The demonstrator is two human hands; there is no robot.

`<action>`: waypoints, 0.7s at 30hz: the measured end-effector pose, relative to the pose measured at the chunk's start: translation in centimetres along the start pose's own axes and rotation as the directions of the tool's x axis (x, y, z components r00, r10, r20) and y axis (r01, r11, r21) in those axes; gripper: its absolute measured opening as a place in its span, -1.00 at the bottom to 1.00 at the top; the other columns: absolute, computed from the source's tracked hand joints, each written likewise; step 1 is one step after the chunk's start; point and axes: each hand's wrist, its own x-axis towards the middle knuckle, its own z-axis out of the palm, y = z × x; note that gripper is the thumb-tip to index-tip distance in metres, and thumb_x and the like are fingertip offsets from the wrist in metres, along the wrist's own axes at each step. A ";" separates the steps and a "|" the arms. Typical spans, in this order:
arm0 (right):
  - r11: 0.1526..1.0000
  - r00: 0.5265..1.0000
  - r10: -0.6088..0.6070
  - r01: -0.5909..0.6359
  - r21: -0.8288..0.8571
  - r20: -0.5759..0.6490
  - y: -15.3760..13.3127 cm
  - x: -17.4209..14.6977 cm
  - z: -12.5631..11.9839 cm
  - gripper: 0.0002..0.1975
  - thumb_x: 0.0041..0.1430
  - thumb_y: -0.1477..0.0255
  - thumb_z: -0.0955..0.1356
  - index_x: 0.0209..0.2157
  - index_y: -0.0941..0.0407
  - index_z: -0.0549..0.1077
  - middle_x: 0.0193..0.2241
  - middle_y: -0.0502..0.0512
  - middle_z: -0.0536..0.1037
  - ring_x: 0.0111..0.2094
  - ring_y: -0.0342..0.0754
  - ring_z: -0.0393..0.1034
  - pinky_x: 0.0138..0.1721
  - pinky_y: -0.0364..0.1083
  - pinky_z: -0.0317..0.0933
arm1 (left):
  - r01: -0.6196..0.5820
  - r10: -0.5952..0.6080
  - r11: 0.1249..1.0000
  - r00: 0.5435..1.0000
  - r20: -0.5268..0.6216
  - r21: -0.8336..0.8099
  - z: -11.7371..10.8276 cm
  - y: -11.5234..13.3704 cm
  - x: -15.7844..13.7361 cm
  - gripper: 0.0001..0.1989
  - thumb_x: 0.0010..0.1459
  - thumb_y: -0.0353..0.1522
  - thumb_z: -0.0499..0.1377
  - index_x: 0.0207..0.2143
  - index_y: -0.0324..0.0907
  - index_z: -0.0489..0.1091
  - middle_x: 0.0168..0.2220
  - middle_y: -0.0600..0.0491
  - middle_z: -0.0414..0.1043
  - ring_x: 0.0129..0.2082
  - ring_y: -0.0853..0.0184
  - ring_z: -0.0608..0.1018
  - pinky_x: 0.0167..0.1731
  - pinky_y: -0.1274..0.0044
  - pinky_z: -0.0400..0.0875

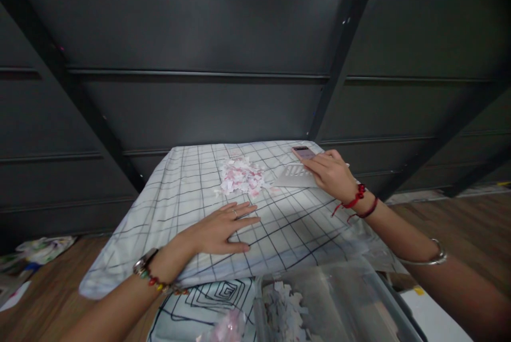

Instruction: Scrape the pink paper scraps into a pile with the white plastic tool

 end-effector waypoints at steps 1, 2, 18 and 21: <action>1.000 1.000 0.004 -0.004 -0.001 -0.006 0.0 -0.2 -0.1 -0.80 0.14 0.56 0.19 -0.31 0.17 0.43 -0.53 0.04 0.45 -0.44 -0.09 0.24 -0.29 -0.08 -0.01 | 0.001 -0.001 1.000 1.000 -0.004 -0.007 0.0 0.0 0.0 -0.38 0.13 -0.14 0.13 0.19 -0.01 -0.01 0.24 -0.02 -0.08 0.19 0.13 0.06 0.13 0.22 -0.07; 1.000 1.000 0.008 -0.008 -0.007 -0.008 0.0 -0.3 -0.1 -0.80 0.13 0.56 0.19 -0.31 0.17 0.43 -0.53 0.04 0.45 -0.44 -0.09 0.24 -0.29 -0.08 -0.01 | 0.003 -0.004 1.000 1.000 -0.007 -0.012 0.1 -0.1 0.0 -0.38 0.13 -0.15 0.13 0.19 -0.01 0.00 0.24 -0.02 -0.08 0.19 0.13 0.06 0.13 0.22 -0.07; 0.999 0.997 -0.004 0.007 0.037 -0.073 -2.0 -0.3 -0.1 -0.81 0.10 0.59 0.20 -0.33 0.20 0.43 -0.53 0.06 0.45 -0.45 -0.09 0.23 -0.31 -0.08 0.01 | 0.016 -0.016 1.000 0.999 -0.029 -0.019 0.1 0.0 0.1 -0.42 0.10 -0.19 0.17 0.14 -0.07 0.10 0.21 -0.04 0.00 0.18 0.13 0.10 0.12 0.25 -0.02; 0.998 0.998 0.012 -0.008 0.069 -0.054 -1.8 -0.5 0.1 -0.80 0.09 0.59 0.20 -0.34 0.17 0.43 -0.53 0.05 0.46 -0.45 -0.09 0.23 -0.31 -0.08 0.02 | 0.019 -0.019 1.000 0.999 -0.026 -0.019 0.2 0.0 0.0 -0.41 0.10 -0.19 0.17 0.15 -0.04 0.07 0.22 -0.02 -0.02 0.18 0.15 0.09 0.12 0.25 -0.03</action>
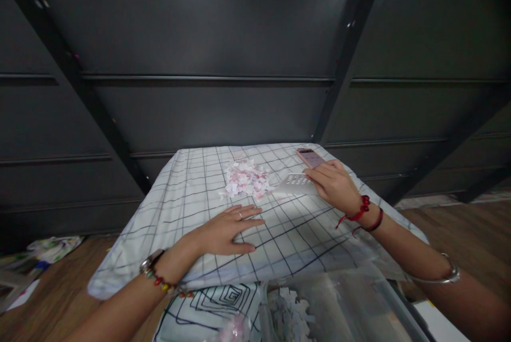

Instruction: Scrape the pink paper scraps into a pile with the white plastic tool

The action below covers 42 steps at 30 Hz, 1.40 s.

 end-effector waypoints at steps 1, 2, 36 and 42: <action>1.000 1.000 0.008 -0.008 0.012 -0.002 0.1 -0.1 -0.1 -0.80 0.09 0.59 0.20 -0.34 0.16 0.43 -0.53 0.05 0.46 -0.46 -0.09 0.24 -0.30 -0.07 0.02 | 0.002 -0.002 1.000 1.000 0.001 0.001 0.0 0.0 0.0 -0.41 0.10 -0.19 0.17 0.16 -0.03 0.06 0.22 -0.02 -0.03 0.18 0.15 0.09 0.12 0.25 -0.03; 1.000 1.000 0.018 -0.017 0.019 -0.008 0.1 -0.2 -0.2 -0.80 0.09 0.58 0.20 -0.34 0.15 0.43 -0.53 0.05 0.46 -0.46 -0.09 0.24 -0.30 -0.07 0.02 | 0.005 -0.005 1.000 1.000 0.002 0.003 0.0 0.0 0.0 -0.40 0.11 -0.19 0.17 0.16 -0.03 0.05 0.22 -0.02 -0.03 0.18 0.16 0.09 0.12 0.25 -0.03; 0.998 0.988 0.038 -0.030 -0.056 0.151 0.4 2.9 0.7 -0.78 0.13 0.57 0.17 -0.38 0.16 0.43 -0.51 0.07 0.48 -0.39 -0.07 0.30 -0.27 -0.07 -0.03 | 0.004 -0.006 0.999 0.999 -0.039 -0.048 0.1 -0.1 0.0 -0.45 0.11 -0.21 0.16 0.14 -0.01 0.08 0.22 0.02 0.00 0.17 0.17 0.12 0.12 0.27 -0.02; 0.994 0.984 0.067 -0.052 -0.095 0.167 0.9 2.9 0.0 -0.77 0.12 0.55 0.18 -0.38 0.18 0.45 -0.50 0.09 0.49 -0.40 -0.07 0.31 -0.28 -0.07 -0.04 | 0.009 -0.009 0.999 1.000 -0.022 -0.043 0.1 -0.2 0.0 -0.45 0.11 -0.20 0.16 0.14 -0.03 0.09 0.21 -0.01 0.01 0.17 0.16 0.12 0.11 0.26 -0.01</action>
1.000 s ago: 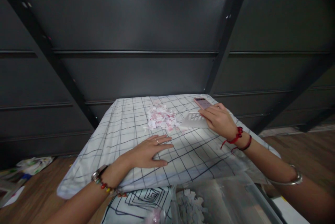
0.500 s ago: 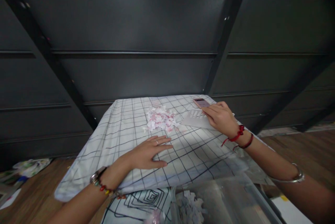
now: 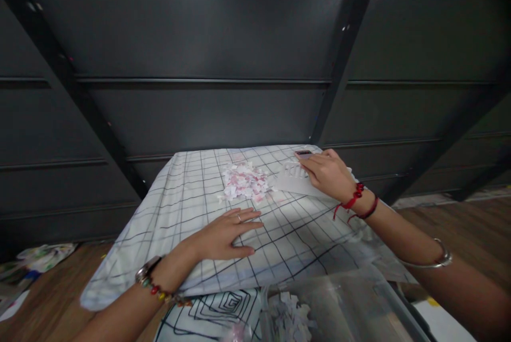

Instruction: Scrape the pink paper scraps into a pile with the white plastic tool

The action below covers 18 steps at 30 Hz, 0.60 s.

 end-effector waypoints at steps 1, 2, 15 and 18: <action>1.000 1.000 0.015 -0.015 0.001 -0.007 0.1 0.0 -0.1 -0.77 0.12 0.55 0.18 -0.37 0.18 0.45 -0.47 0.10 0.50 -0.39 -0.07 0.31 -0.28 -0.07 -0.04 | 0.002 -0.002 1.000 1.000 0.002 0.003 0.0 0.0 0.0 -0.45 0.11 -0.20 0.16 0.14 -0.03 0.09 0.21 -0.01 0.00 0.17 0.16 0.12 0.11 0.26 -0.01; 0.999 0.999 0.032 -0.032 0.002 -0.012 0.2 0.1 -0.2 -0.77 0.12 0.54 0.18 -0.35 0.18 0.45 -0.45 0.11 0.51 -0.39 -0.07 0.32 -0.29 -0.07 -0.05 | 0.002 -0.002 1.000 1.000 0.001 0.004 0.0 0.0 0.0 -0.45 0.11 -0.20 0.16 0.14 -0.04 0.09 0.21 -0.01 0.00 0.17 0.16 0.12 0.11 0.26 0.00; 0.995 0.993 0.101 -0.099 -0.029 0.063 1.1 -0.5 -0.1 -0.77 0.11 0.54 0.18 -0.36 0.18 0.46 -0.42 0.13 0.53 -0.38 -0.06 0.34 -0.31 -0.07 -0.07 | -0.002 0.002 1.000 1.000 -0.016 -0.002 -0.1 0.1 0.0 -0.46 0.11 -0.22 0.15 0.13 -0.04 0.11 0.20 -0.01 0.03 0.17 0.17 0.13 0.11 0.27 -0.01; 0.995 0.993 0.093 -0.091 -0.034 0.072 1.8 -0.7 -0.1 -0.75 0.12 0.53 0.18 -0.27 0.17 0.45 -0.42 0.12 0.53 -0.39 -0.06 0.33 -0.31 -0.07 -0.06 | 0.005 -0.005 1.000 1.000 -0.003 0.011 -0.1 0.1 0.0 -0.47 0.12 -0.22 0.14 0.13 -0.05 0.10 0.21 -0.02 0.01 0.17 0.17 0.12 0.12 0.26 -0.01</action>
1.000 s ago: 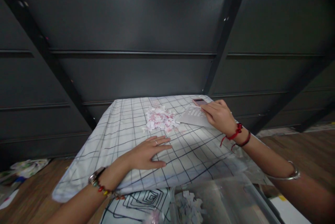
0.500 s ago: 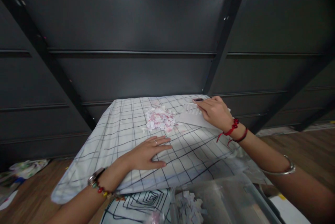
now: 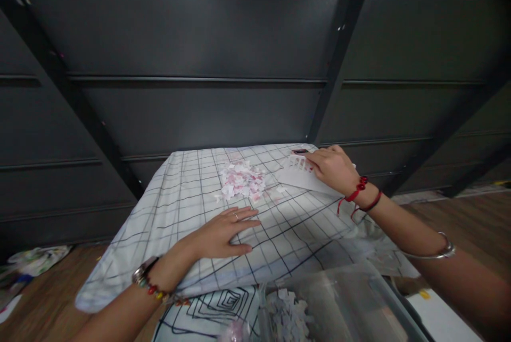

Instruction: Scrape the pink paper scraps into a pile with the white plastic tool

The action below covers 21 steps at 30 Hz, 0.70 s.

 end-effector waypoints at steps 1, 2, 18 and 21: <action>1.000 1.000 -0.016 0.016 0.011 0.010 0.2 -0.1 0.1 -0.75 0.12 0.53 0.18 -0.26 0.17 0.45 -0.42 0.11 0.52 -0.39 -0.06 0.33 -0.31 -0.07 -0.06 | -0.001 0.001 1.000 1.000 0.001 0.002 0.0 0.0 0.0 -0.47 0.13 -0.23 0.14 0.13 -0.05 0.10 0.21 -0.01 0.01 0.17 0.18 0.12 0.12 0.26 -0.01; 0.999 0.999 -0.036 0.035 0.028 0.020 0.4 -0.2 0.2 -0.76 0.12 0.54 0.18 -0.27 0.17 0.45 -0.42 0.10 0.52 -0.38 -0.07 0.33 -0.30 -0.07 -0.05 | -0.004 0.004 1.000 1.000 -0.001 0.001 0.0 0.0 0.0 -0.47 0.12 -0.23 0.14 0.13 -0.05 0.10 0.21 -0.01 0.02 0.17 0.18 0.12 0.12 0.27 -0.01; 0.960 0.991 -0.121 0.130 0.249 -0.052 1.2 -2.4 -0.1 -0.78 0.17 0.51 0.17 -0.33 0.12 0.43 -0.42 0.05 0.52 -0.35 -0.09 0.36 -0.26 -0.07 0.07 | -0.035 0.034 0.999 0.999 -0.042 -0.010 0.2 -0.3 0.0 -0.48 0.12 -0.24 0.15 0.13 -0.02 0.10 0.20 0.00 0.05 0.16 0.18 0.16 0.10 0.28 0.04; 0.956 0.991 -0.127 0.134 0.262 -0.044 1.8 -3.1 -0.3 -0.76 0.17 0.51 0.16 -0.33 0.11 0.43 -0.39 0.07 0.53 -0.32 -0.07 0.36 -0.26 -0.06 0.08 | -0.032 0.031 0.999 0.998 -0.046 -0.016 0.2 -0.2 0.0 -0.48 0.11 -0.25 0.16 0.12 -0.02 0.12 0.19 0.01 0.06 0.15 0.17 0.17 0.10 0.27 0.05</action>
